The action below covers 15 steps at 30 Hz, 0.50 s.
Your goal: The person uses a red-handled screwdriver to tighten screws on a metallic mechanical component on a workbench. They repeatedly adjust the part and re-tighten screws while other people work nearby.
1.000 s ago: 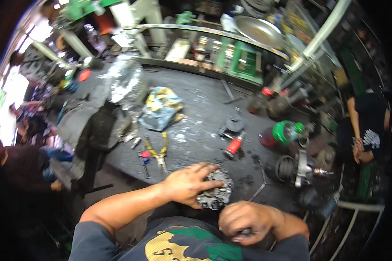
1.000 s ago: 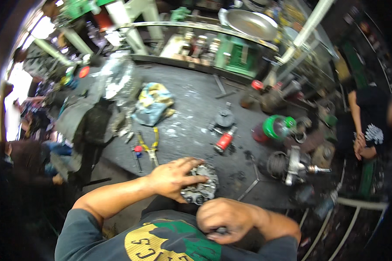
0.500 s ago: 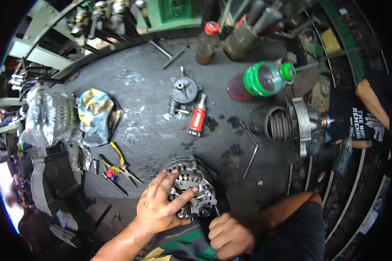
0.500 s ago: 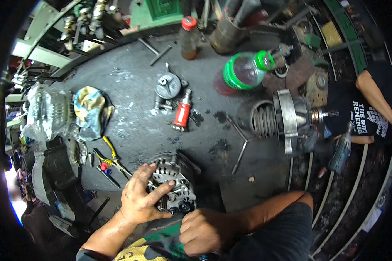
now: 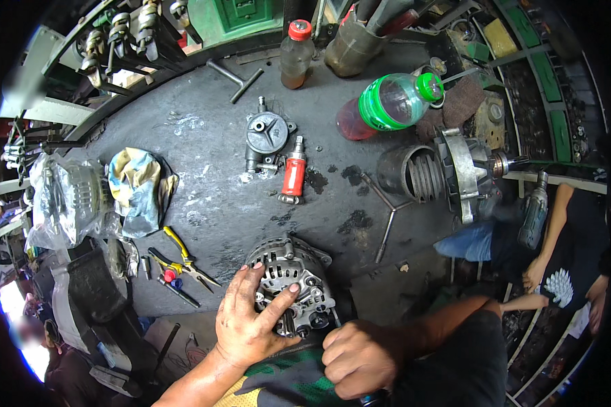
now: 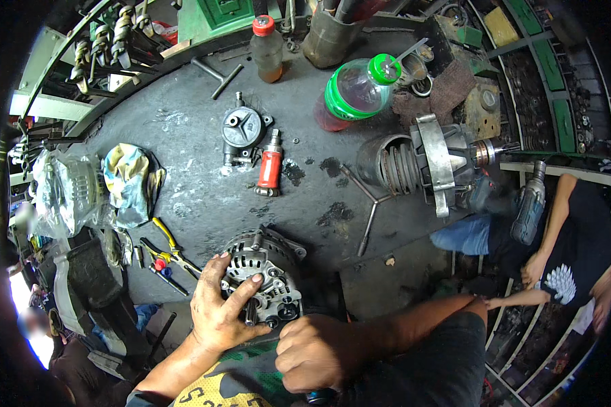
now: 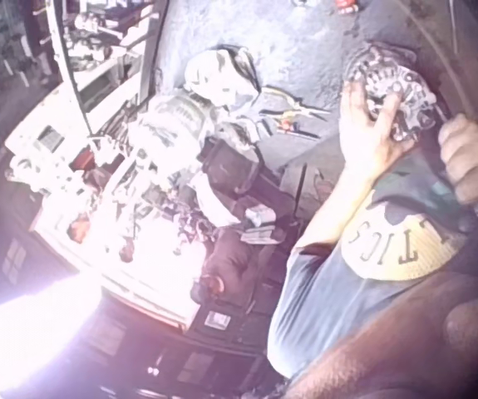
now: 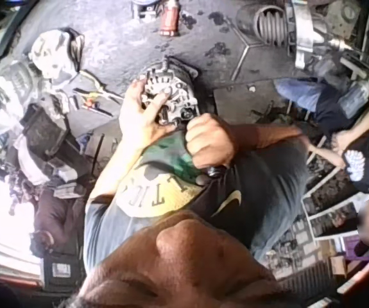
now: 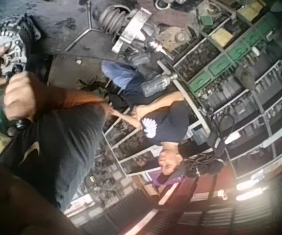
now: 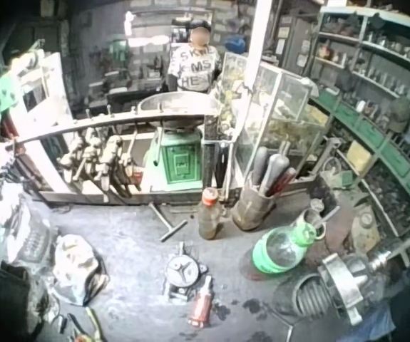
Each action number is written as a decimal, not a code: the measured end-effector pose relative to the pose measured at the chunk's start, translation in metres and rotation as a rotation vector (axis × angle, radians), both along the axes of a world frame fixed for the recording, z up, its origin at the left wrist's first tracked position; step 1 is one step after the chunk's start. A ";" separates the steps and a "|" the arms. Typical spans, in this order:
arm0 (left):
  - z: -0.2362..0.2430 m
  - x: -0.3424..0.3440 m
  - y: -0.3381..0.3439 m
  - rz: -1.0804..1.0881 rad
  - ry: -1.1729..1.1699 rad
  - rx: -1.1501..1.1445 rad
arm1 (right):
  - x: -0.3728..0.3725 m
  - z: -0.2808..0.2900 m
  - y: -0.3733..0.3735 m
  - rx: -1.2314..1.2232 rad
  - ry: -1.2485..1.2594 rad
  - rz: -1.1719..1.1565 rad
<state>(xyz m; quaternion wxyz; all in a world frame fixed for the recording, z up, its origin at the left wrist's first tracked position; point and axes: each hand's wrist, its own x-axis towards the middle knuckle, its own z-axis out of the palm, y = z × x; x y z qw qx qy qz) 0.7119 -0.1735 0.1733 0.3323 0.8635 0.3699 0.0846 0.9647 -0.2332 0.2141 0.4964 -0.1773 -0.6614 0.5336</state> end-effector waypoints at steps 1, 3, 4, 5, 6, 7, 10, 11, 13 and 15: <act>0.003 0.001 -0.005 0.009 0.002 -0.002 | -0.004 -0.005 -0.013 0.019 0.033 -0.097; 0.009 0.002 -0.013 0.054 0.018 0.020 | -0.008 -0.006 -0.018 0.055 0.068 -0.261; 0.006 0.006 -0.010 0.067 0.012 0.009 | -0.007 -0.006 -0.018 0.064 0.062 -0.338; 0.005 0.006 -0.010 0.059 0.012 0.022 | -0.011 -0.002 -0.019 0.068 0.025 -0.361; 0.002 0.005 -0.010 0.053 0.012 0.037 | -0.016 -0.001 -0.020 0.074 -0.010 -0.381; 0.001 0.003 -0.008 0.046 -0.006 0.034 | -0.021 0.001 -0.018 0.057 -0.054 -0.365; 0.001 0.001 -0.007 0.025 -0.006 0.057 | 0.002 0.016 0.007 -0.083 -0.141 -0.059; 0.001 -0.001 -0.005 0.006 -0.009 0.038 | 0.010 0.022 0.021 -0.082 -0.162 0.083; 0.005 -0.004 0.000 -0.062 0.005 0.057 | 0.013 0.042 0.042 -0.025 -0.124 0.347; 0.006 -0.008 0.006 -0.129 0.001 0.062 | 0.007 0.035 0.048 0.000 0.004 0.615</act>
